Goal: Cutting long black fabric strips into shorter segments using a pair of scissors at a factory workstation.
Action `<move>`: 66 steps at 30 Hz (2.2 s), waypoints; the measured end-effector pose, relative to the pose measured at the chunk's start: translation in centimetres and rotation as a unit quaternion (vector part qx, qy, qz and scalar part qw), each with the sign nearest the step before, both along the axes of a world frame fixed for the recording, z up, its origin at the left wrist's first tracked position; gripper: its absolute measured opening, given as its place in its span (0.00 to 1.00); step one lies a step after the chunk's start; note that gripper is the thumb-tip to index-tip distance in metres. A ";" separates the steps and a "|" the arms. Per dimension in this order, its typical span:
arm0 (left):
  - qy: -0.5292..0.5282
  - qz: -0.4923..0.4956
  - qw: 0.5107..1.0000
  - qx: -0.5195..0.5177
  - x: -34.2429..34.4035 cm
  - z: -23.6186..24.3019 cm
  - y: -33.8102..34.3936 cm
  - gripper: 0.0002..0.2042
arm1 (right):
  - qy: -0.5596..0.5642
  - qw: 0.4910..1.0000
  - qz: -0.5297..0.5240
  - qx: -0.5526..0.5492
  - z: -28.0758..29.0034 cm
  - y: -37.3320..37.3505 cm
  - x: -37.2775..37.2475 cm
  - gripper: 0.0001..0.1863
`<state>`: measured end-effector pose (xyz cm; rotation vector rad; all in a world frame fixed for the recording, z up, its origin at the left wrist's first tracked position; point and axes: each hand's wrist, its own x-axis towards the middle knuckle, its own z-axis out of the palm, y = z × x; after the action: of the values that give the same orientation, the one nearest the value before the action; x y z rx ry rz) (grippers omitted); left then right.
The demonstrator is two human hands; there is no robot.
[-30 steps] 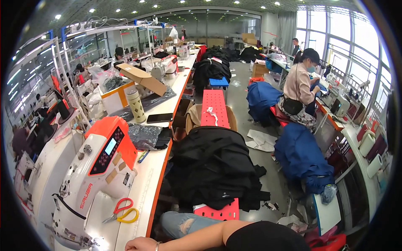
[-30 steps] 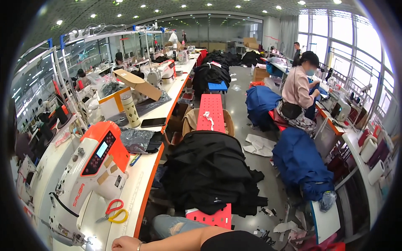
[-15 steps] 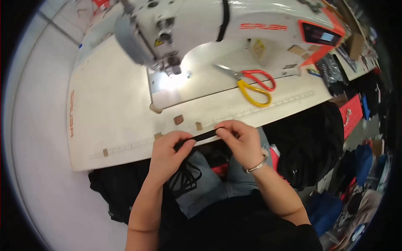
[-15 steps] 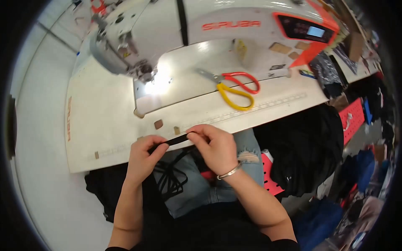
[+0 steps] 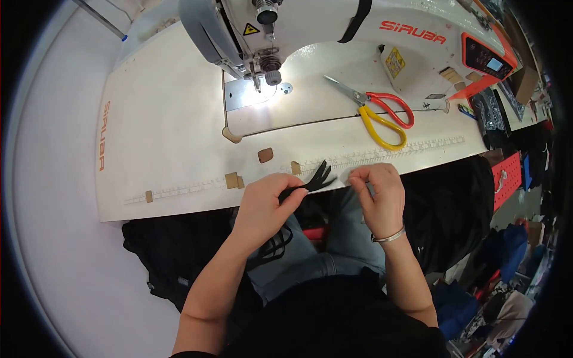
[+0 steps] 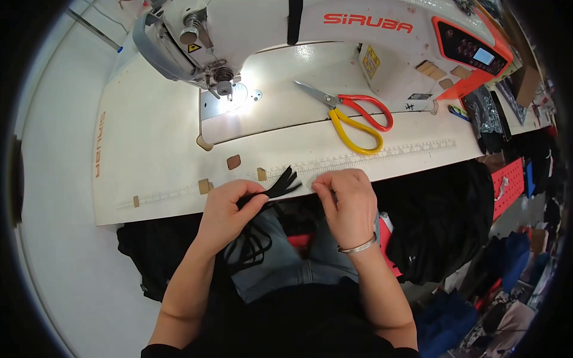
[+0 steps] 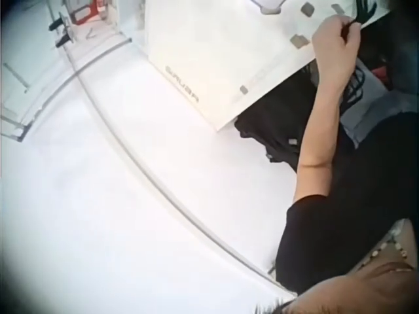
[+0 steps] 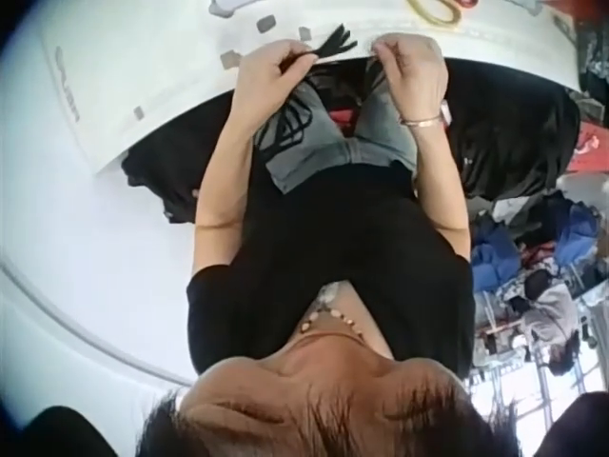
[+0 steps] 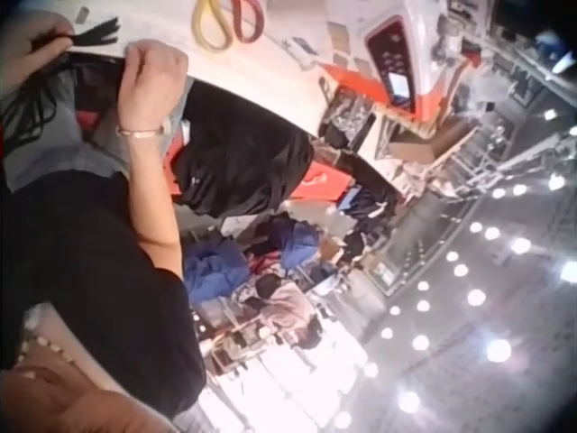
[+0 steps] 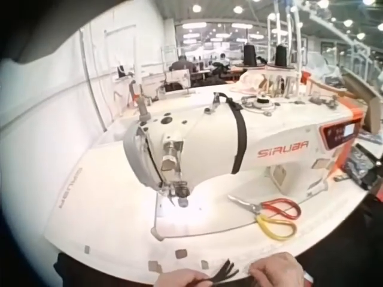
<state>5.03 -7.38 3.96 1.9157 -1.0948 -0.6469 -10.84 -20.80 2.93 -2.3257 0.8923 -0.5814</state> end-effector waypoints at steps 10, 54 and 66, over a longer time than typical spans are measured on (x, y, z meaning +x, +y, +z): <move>-0.182 -0.090 0.979 -0.036 -0.2 -0.2 -0.4 0.05 | 0.007 0.983 0.167 -0.078 1.6 -1.2 1.1 0.28; 0.195 0.144 0.968 0.072 -0.8 -1.3 2.9 0.05 | 0.262 0.913 0.039 -0.309 1.6 -9.5 1.8 0.19; 0.230 0.181 0.956 -0.002 -2.8 -2.9 4.0 0.05 | 0.361 0.930 0.030 -0.054 3.5 -7.5 -1.7 0.14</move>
<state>2.18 -3.43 1.03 1.7740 -0.4380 -0.8226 -12.51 -28.27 6.40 -2.6925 1.1100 0.3024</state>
